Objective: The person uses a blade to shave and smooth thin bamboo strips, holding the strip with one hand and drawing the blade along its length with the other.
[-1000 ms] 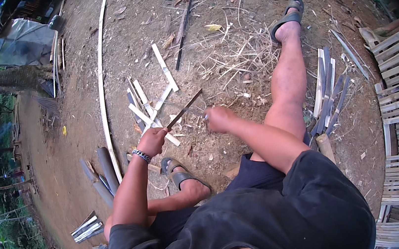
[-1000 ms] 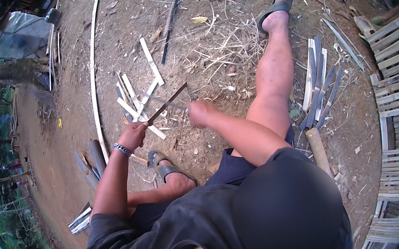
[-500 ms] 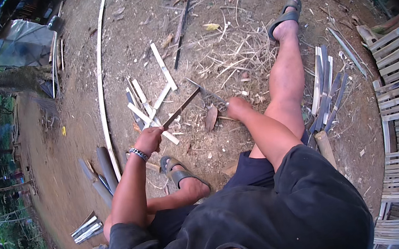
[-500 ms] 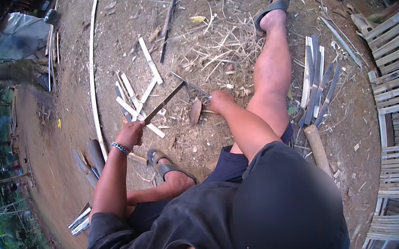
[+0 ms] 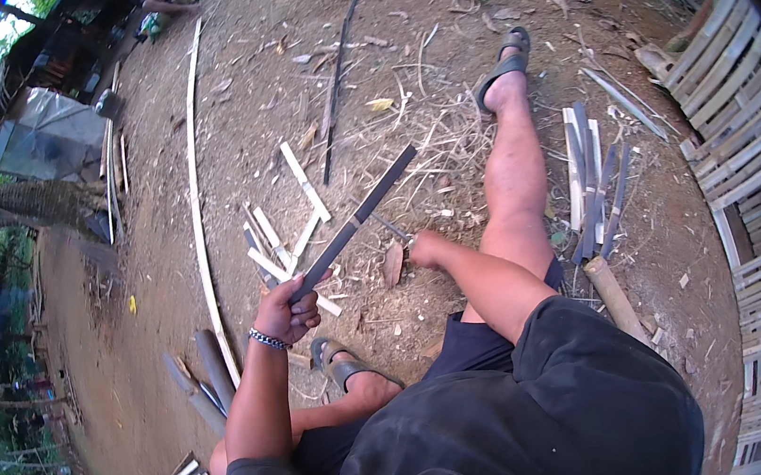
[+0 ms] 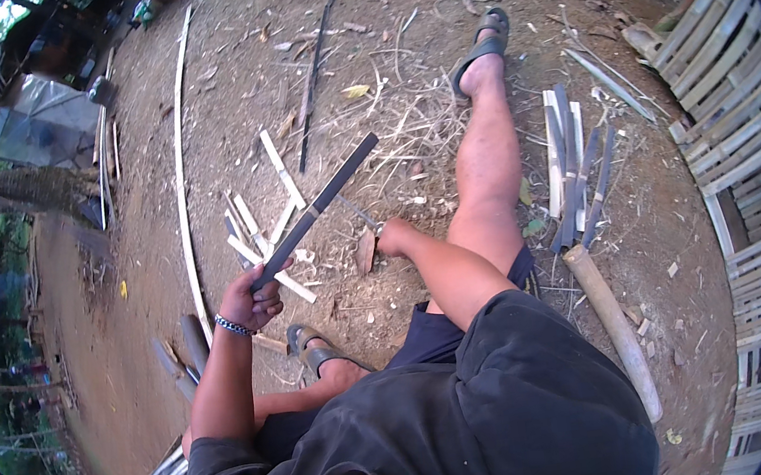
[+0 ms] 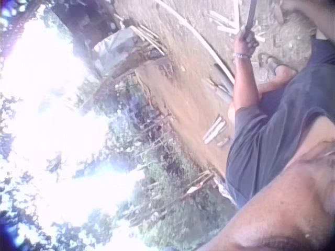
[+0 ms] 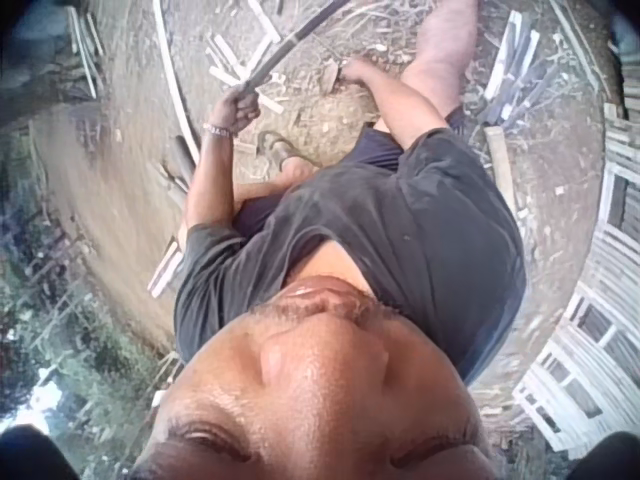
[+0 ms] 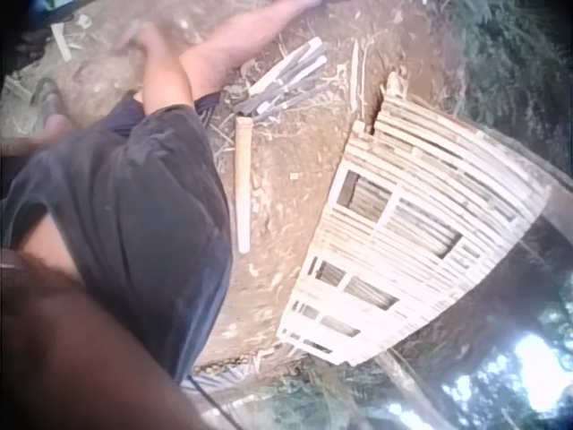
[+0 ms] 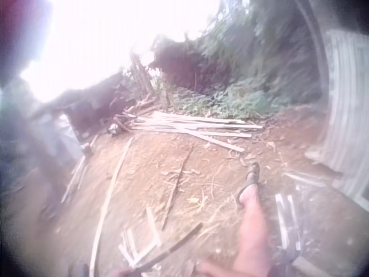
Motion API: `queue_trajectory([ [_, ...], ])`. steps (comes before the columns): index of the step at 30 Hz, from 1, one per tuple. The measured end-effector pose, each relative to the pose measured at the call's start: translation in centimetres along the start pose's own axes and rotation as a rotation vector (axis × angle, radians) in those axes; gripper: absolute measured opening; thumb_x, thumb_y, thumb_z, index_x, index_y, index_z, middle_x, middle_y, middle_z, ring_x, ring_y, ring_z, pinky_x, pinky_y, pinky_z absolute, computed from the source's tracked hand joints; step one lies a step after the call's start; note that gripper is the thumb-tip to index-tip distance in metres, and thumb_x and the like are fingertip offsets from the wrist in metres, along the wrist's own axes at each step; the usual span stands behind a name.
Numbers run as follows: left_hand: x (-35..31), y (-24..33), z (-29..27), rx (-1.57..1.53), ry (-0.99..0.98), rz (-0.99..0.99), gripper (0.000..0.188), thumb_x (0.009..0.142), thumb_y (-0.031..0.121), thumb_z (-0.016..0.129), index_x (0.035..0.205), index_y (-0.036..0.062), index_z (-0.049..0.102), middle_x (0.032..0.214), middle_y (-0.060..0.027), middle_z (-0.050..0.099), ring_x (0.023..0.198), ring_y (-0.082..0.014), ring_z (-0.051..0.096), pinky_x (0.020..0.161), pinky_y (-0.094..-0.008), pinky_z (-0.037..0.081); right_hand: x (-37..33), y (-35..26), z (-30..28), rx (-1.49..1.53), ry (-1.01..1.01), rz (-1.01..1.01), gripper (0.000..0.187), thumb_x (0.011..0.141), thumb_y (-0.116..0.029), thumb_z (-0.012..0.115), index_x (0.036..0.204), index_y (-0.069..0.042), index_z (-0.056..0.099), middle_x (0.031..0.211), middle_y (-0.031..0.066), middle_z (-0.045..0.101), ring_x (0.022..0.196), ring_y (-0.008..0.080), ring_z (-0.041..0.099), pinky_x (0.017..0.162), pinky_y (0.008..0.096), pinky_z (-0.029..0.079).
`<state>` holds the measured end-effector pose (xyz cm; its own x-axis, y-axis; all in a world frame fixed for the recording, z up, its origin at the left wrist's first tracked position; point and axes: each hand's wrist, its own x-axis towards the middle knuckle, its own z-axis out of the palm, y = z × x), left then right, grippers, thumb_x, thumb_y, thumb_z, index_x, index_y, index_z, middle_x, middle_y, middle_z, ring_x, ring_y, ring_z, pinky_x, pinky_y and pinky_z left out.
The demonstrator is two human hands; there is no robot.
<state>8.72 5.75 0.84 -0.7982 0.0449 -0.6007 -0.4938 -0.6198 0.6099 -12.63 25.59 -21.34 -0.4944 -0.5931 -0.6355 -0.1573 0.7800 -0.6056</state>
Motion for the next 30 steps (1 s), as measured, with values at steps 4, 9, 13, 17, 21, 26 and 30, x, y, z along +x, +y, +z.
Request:
queue_trajectory([
  [4, 0.9, 0.5, 3.6, -0.013, -0.098, 0.012, 0.057, 0.102, 0.040, 0.046, 0.140, -0.0012, 0.048, 0.059, 0.0085, 0.028, 0.047, -0.0053, 0.027, 0.052, -0.0246, 0.032, -0.1, 0.9, 0.6, -0.269, 0.030, -0.115, 0.029, 0.078, -0.022, 0.063, 0.092, 0.001, 0.074, 0.097, 0.0236, 0.071, 0.089, 0.0371, 0.070, 0.081, 0.0435, 0.055],
  [9, 2.4, 0.7, 8.5, 0.189, -0.192, 0.145, 0.054, 0.100, 0.034, 0.054, 0.140, -0.0025, 0.048, 0.061, 0.0076, 0.032, 0.047, -0.0043, 0.031, 0.053, -0.0241, 0.037, -0.9, 0.7, 1.3, -0.199, 0.038, -0.002, 0.029, 0.080, -0.021, 0.059, 0.092, -0.001, 0.075, 0.102, 0.0240, 0.071, 0.096, 0.0368, 0.070, 0.084, 0.0436, 0.055],
  [13, 3.7, 0.1, 12.6, 0.237, -0.217, 0.204, 0.051, 0.098, 0.026, 0.058, 0.140, -0.0014, 0.049, 0.066, 0.0053, 0.037, 0.053, -0.0052, 0.036, 0.056, -0.0245, 0.039, -3.1, -0.5, 0.8, -0.322, -0.027, -0.153, 0.029, 0.081, -0.023, 0.059, 0.093, -0.002, 0.076, 0.099, 0.0241, 0.071, 0.093, 0.0366, 0.071, 0.084, 0.0438, 0.055],
  [17, 5.3, -1.3, 16.3, 0.398, -0.166, 0.314, 0.050, 0.097, 0.018, 0.060, 0.142, -0.0013, 0.048, 0.069, 0.0034, 0.044, 0.057, -0.0077, 0.042, 0.058, -0.0252, 0.042, -4.9, -0.7, 0.6, -0.290, -0.069, -0.114, 0.030, 0.083, -0.024, 0.061, 0.097, -0.002, 0.075, 0.100, 0.0225, 0.071, 0.093, 0.0347, 0.071, 0.081, 0.0429, 0.056],
  [21, 6.5, -2.2, 19.1, 0.572, -0.172, 0.337, 0.051, 0.098, 0.013, 0.060, 0.145, -0.0024, 0.044, 0.081, -0.0004, 0.060, 0.064, -0.0064, 0.054, 0.058, -0.0208, 0.043, -5.4, -0.2, 0.8, -0.163, -0.073, -0.081, 0.025, 0.086, -0.021, 0.061, 0.098, -0.004, 0.075, 0.100, 0.0198, 0.071, 0.089, 0.0322, 0.071, 0.078, 0.0417, 0.056],
  [26, 8.2, -4.3, 22.0, 0.692, -0.154, 0.361, 0.050, 0.098, 0.013, 0.060, 0.144, -0.0023, 0.046, 0.078, 0.0008, 0.058, 0.062, -0.0056, 0.053, 0.058, -0.0212, 0.045, -5.1, 0.3, 0.4, -0.014, -0.046, -0.138, 0.024, 0.088, -0.019, 0.059, 0.103, -0.005, 0.072, 0.101, 0.0192, 0.071, 0.088, 0.0300, 0.071, 0.077, 0.0399, 0.055],
  [30, 10.3, -5.8, 25.6, 0.751, -0.169, 0.349, 0.051, 0.099, 0.014, 0.058, 0.145, -0.0024, 0.044, 0.083, -0.0006, 0.060, 0.064, -0.0067, 0.055, 0.059, -0.0221, 0.047, -5.5, 0.7, -0.3, -0.061, -0.002, -0.115, 0.026, 0.087, -0.018, 0.059, 0.105, -0.003, 0.071, 0.102, 0.0199, 0.071, 0.090, 0.0301, 0.071, 0.078, 0.0401, 0.055],
])
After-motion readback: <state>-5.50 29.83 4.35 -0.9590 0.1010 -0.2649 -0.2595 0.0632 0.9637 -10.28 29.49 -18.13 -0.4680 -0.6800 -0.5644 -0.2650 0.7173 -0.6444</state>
